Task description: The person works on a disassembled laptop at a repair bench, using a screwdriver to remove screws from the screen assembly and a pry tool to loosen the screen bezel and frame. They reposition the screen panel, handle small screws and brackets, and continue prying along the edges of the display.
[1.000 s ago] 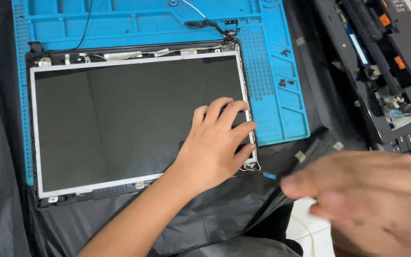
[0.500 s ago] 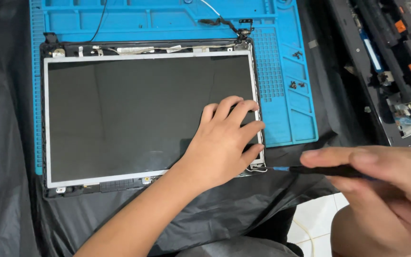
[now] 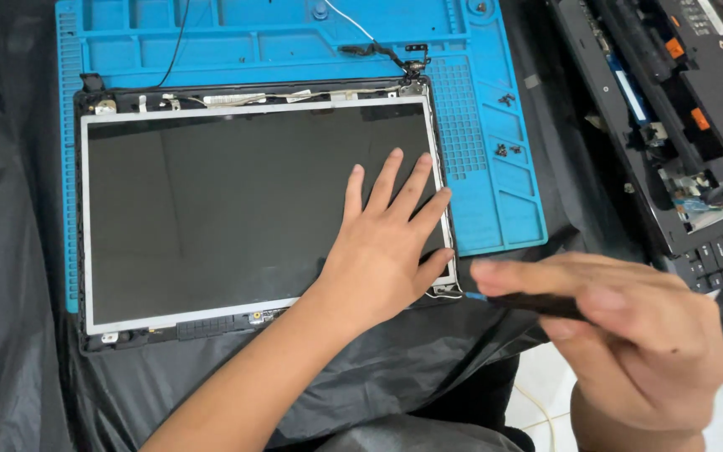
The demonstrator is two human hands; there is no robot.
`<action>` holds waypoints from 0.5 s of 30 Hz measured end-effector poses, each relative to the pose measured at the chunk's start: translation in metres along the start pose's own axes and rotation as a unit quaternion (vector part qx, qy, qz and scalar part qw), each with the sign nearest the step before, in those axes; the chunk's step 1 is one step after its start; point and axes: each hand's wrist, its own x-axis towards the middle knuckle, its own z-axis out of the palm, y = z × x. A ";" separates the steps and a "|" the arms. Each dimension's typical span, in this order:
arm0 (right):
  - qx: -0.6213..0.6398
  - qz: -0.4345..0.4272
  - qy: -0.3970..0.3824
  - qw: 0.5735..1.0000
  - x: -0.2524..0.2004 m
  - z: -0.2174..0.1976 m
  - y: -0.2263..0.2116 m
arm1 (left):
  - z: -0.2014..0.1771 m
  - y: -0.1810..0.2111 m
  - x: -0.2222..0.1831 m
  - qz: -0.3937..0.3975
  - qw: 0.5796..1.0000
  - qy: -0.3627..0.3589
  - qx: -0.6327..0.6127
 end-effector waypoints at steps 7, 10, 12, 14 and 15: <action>-0.147 0.021 0.069 0.986 -0.011 0.017 -0.006 | -0.005 -0.009 0.002 -0.001 0.999 -0.040 0.020; -0.196 0.012 0.074 0.978 -0.017 0.019 -0.004 | -0.003 -0.009 0.000 -0.002 0.999 -0.043 0.031; -0.208 0.016 0.075 0.975 -0.025 0.018 0.004 | -0.003 -0.011 -0.001 0.006 0.998 -0.037 0.043; -0.113 0.014 0.085 0.990 -0.027 0.024 0.012 | -0.003 -0.011 -0.004 0.009 0.998 -0.031 0.048; -0.017 0.016 0.095 0.995 -0.028 0.027 0.016 | -0.003 -0.012 -0.006 0.014 0.998 -0.030 0.051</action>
